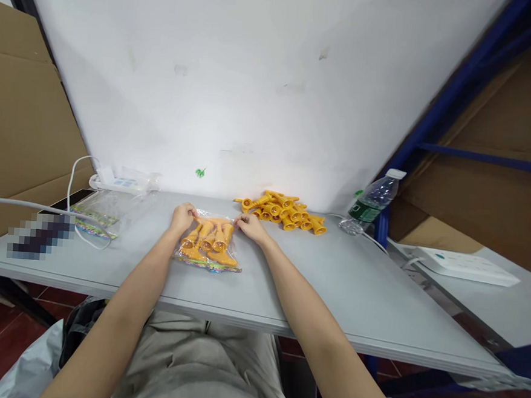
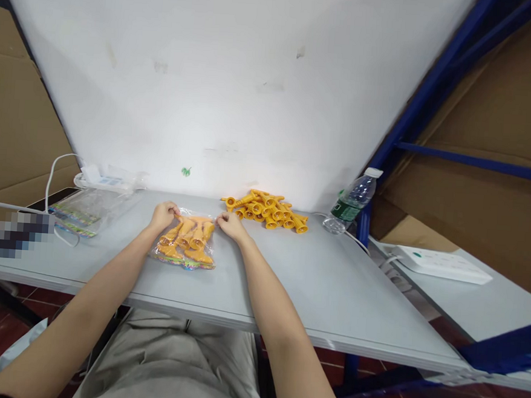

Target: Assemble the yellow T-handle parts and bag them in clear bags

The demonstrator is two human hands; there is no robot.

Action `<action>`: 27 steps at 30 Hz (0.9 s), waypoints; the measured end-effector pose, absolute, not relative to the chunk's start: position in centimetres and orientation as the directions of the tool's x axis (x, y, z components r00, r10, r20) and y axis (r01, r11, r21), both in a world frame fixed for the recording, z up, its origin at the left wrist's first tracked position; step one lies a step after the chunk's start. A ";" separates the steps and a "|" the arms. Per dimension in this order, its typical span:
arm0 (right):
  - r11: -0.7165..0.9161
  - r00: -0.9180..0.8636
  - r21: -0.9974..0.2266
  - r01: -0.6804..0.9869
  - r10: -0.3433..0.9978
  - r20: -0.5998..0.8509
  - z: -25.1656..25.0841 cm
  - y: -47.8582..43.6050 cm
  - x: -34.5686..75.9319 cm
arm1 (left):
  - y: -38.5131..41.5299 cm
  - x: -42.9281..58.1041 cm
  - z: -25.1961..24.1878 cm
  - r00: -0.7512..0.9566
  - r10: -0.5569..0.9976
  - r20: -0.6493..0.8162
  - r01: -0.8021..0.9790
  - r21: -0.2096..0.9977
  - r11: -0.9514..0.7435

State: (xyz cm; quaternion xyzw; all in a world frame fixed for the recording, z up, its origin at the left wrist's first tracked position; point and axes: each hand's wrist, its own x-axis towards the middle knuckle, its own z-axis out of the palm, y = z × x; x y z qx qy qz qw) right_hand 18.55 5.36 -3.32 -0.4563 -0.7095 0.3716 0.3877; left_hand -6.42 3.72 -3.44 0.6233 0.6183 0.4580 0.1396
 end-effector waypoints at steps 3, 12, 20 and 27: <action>0.303 -0.283 -0.882 0.362 0.937 0.205 -3.2 5.1 18.6 | 3.6 -6.4 -3.4 -0.152 0.880 0.450 0.639 0.724 -0.260; 0.417 -0.233 -0.839 0.350 0.906 0.353 -2.8 6.2 18.3 | 3.2 -5.7 -3.0 -0.077 0.807 0.585 0.632 0.655 -0.414; 0.159 -0.610 -0.844 0.513 0.758 -0.228 3.2 8.5 17.7 | 2.6 -4.2 -2.8 0.050 0.693 0.719 0.665 0.494 -0.560; -0.148 -0.683 -0.843 0.516 0.523 -0.510 3.4 7.3 16.4 | 2.5 -3.5 -2.7 0.076 0.625 0.777 0.634 0.446 -0.632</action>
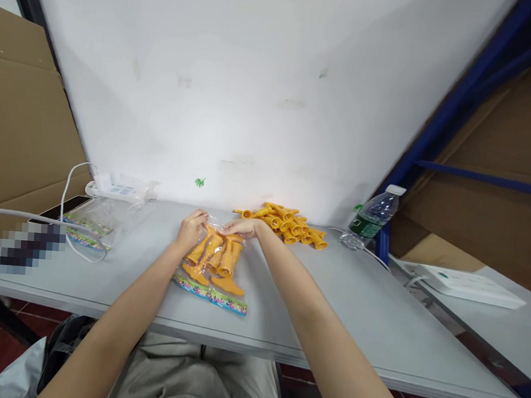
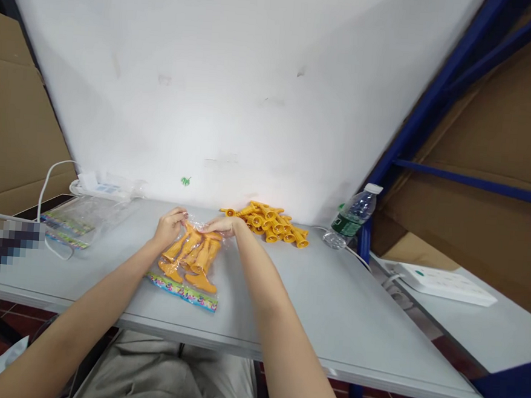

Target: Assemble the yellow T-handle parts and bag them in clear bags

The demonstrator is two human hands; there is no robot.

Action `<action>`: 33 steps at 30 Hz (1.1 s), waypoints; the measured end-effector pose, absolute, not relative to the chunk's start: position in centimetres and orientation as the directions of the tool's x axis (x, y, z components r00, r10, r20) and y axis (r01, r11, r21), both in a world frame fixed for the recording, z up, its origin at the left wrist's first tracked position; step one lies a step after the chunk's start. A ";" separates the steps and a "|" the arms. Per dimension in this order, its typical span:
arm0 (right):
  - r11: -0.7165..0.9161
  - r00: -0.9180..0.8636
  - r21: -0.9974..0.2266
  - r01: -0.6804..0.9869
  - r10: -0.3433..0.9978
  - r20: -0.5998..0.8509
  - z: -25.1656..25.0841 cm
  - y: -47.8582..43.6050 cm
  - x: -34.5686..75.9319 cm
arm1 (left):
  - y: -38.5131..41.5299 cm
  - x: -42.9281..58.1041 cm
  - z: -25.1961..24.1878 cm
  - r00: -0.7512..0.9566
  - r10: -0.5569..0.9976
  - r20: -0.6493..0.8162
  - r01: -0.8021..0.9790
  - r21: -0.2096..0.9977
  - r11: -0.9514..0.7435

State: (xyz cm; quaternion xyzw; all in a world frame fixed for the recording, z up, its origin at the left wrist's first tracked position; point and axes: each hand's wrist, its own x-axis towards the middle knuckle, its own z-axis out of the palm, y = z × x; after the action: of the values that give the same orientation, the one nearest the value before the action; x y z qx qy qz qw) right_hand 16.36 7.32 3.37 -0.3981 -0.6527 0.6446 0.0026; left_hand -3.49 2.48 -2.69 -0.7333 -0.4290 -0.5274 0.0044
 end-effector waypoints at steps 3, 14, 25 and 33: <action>-0.174 -0.675 -0.897 0.405 0.605 -0.422 2.8 6.0 16.7 | 2.1 -3.2 -1.9 0.077 0.652 0.754 0.599 0.487 -0.635; 0.006 -0.038 -0.989 -0.147 0.999 0.012 6.8 4.6 29.3 | 2.1 -4.2 -0.4 -0.260 0.695 0.671 0.513 0.706 -0.489; 0.293 0.718 -0.828 0.478 0.413 0.560 1.2 7.6 35.4 | 3.8 -4.7 -3.8 -0.137 0.835 0.533 0.558 0.738 -0.379; 0.068 0.667 -0.818 0.571 0.543 0.510 -2.1 7.7 36.7 | 4.0 -4.7 -4.0 -0.101 0.847 0.521 0.584 0.720 -0.374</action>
State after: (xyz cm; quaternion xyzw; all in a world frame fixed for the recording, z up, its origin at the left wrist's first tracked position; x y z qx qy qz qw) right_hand 36.75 7.72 -2.08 -0.6825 -0.4077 -0.0116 0.6065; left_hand -4.65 3.96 -4.02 -0.6578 -0.5441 -0.5043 -0.1305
